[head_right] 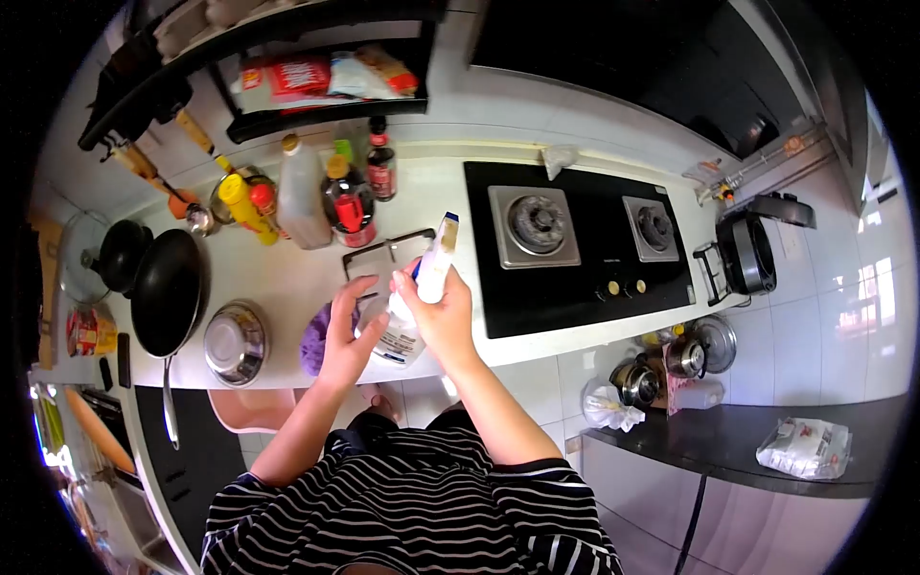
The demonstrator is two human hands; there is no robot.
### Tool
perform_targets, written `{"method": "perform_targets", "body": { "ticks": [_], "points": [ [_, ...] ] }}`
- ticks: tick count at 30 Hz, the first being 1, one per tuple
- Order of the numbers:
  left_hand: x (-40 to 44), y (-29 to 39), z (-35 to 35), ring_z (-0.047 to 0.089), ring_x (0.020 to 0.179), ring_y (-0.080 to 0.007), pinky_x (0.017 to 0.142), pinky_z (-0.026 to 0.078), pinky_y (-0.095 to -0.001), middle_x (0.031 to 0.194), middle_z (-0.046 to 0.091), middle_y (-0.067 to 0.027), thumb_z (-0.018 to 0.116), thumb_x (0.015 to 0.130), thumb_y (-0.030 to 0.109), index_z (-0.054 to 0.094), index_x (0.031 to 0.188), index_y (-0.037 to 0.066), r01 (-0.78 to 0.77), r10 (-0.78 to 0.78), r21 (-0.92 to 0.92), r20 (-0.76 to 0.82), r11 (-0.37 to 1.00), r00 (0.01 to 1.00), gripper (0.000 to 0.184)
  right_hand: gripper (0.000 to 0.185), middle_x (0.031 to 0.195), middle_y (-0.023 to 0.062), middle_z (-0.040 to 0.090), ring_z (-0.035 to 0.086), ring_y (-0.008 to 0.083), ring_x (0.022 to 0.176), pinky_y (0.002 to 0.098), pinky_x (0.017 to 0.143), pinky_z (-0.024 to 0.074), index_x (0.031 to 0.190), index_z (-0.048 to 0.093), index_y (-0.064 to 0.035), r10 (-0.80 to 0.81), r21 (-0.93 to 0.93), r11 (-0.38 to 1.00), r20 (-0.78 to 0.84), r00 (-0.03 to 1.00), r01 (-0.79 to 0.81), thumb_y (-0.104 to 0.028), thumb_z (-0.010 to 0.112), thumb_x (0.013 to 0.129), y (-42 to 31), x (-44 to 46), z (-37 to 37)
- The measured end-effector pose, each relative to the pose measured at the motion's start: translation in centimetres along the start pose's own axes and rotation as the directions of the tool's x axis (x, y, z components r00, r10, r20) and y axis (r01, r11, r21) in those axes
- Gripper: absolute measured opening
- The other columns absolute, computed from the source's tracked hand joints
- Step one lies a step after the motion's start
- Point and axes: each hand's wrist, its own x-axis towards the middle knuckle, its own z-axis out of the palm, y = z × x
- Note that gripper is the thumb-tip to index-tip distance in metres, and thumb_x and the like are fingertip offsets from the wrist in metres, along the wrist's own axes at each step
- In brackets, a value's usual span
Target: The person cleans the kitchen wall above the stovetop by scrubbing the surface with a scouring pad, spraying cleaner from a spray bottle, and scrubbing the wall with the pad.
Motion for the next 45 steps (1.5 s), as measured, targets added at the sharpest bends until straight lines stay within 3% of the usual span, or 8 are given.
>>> {"method": "perform_targets", "body": {
  "ticks": [7, 13, 22, 25, 34, 38, 44, 45],
  "points": [
    [0.2, 0.9, 12.6, 0.046, 0.115, -0.0315, 0.1, 0.035, -0.0413, 0.121, 0.055, -0.0113, 0.079, 0.073, 0.026, 0.063, 0.109, 0.007, -0.144, 0.114, 0.158, 0.182, 0.977, 0.977, 0.043, 0.013, 0.08, 0.0086, 0.066, 0.065, 0.0149, 0.075, 0.0269, 0.068, 0.0521, 0.093, 0.055, 0.0, 0.193, 0.154, 0.97, -0.022, 0.981, -0.187, -0.006, 0.065, 0.087, -2.7, 0.7, -13.6],
    [1.5, 2.8, 20.3, 0.057, 0.102, -0.0302, 0.091, 0.042, -0.041, 0.108, 0.062, -0.0111, 0.081, 0.069, 0.039, 0.061, 0.109, 0.005, -0.011, -0.078, 0.249, 0.343, 0.968, 0.936, 0.057, 0.015, 0.079, 0.0088, 0.063, 0.065, 0.0167, 0.073, 0.0302, 0.068, 0.0532, 0.094, 0.053, -0.0013, 0.278, 0.141, 0.949, 0.061, 0.959, -0.284, -0.009, 0.064, 0.088, -2.2, 3.3, -21.4],
    [6.7, 1.0, 22.9, 0.063, 0.09, -0.0344, 0.077, 0.05, -0.0409, 0.101, 0.064, -0.0152, 0.08, 0.07, 0.041, 0.06, 0.109, 0.002, 0.092, -0.162, 0.217, 0.33, 0.972, 0.93, 0.058, 0.03, 0.098, 0.0073, 0.066, 0.064, 0.0169, 0.072, 0.0294, 0.065, 0.0539, 0.115, 0.056, -0.0051, 0.299, 0.136, 0.947, -0.049, 0.953, -0.29, -0.019, 0.064, 0.089, 0.0, 10.1, -22.8],
    [8.9, 0.5, 23.7, 0.063, 0.088, -0.0354, 0.076, 0.049, -0.0417, 0.098, 0.064, -0.017, 0.079, 0.072, 0.04, 0.06, 0.105, 0.001, 0.103, -0.162, 0.193, 0.32, 0.976, 0.933, 0.054, 0.027, 0.102, 0.009, 0.066, 0.064, 0.0163, 0.073, 0.0295, 0.065, 0.0538, 0.112, 0.057, -0.0071, 0.416, 0.091, 0.9, 0.11, 0.902, -0.426, -0.019, 0.064, 0.09, -0.8, 13.2, -23.8],
    [16.7, -0.7, 23.3, 0.062, 0.087, -0.038, 0.076, 0.048, -0.0422, 0.093, 0.065, -0.0203, 0.078, 0.073, 0.04, 0.061, 0.099, 0.0, 0.232, -0.325, 0.31, 0.293, 0.922, 0.899, 0.051, 0.016, 0.09, 0.006, 0.064, 0.063, 0.0181, 0.071, 0.0324, 0.062, 0.0518, 0.097, 0.057, -0.0099, 0.494, 0.189, 0.84, 0.123, 0.86, -0.509, -0.013, 0.067, 0.085, 2.6, 22.3, -23.2],
    [20.7, -0.1, 23.1, 0.065, 0.089, -0.033, 0.077, 0.049, -0.04, 0.095, 0.068, -0.0175, 0.077, 0.074, 0.042, 0.062, 0.109, 0.003, 0.324, -0.459, 0.389, 0.329, 0.862, 0.825, 0.055, 0.015, 0.085, 0.005, 0.061, 0.063, 0.0195, 0.075, 0.0339, 0.067, 0.0521, 0.097, 0.056, -0.0099, 0.476, 0.209, 0.835, 0.189, 0.859, -0.509, -0.016, 0.064, 0.086, 5.2, 25.8, -23.8],
    [23.6, -3.6, 25.2, 0.066, 0.071, -0.0209, 0.06, 0.051, -0.0343, 0.087, 0.068, -0.0111, 0.079, 0.074, 0.038, 0.062, 0.107, 0.004, 0.251, -0.362, 0.357, 0.292, 0.9, 0.885, 0.051, 0.017, 0.085, 0.0054, 0.061, 0.062, 0.0199, 0.078, 0.0349, 0.07, 0.0516, 0.098, 0.057, -0.0089, 0.443, 0.21, 0.842, 0.253, 0.86, -0.496, -0.018, 0.064, 0.087, 6.7, 29.7, -25.4],
    [24.3, -2.3, 25.4, 0.066, 0.073, -0.02, 0.061, 0.051, -0.0337, 0.088, 0.068, -0.0113, 0.079, 0.074, 0.038, 0.062, 0.108, 0.004, 0.365, -0.48, 0.364, 0.303, 0.857, 0.823, 0.051, 0.019, 0.089, 0.0061, 0.063, 0.063, 0.0204, 0.08, 0.035, 0.071, 0.0516, 0.101, 0.057, -0.0089, 0.482, 0.181, 0.842, 0.174, 0.859, -0.509, -0.018, 0.065, 0.086, 6.1, 29.9, -25.3]
  ]
}}
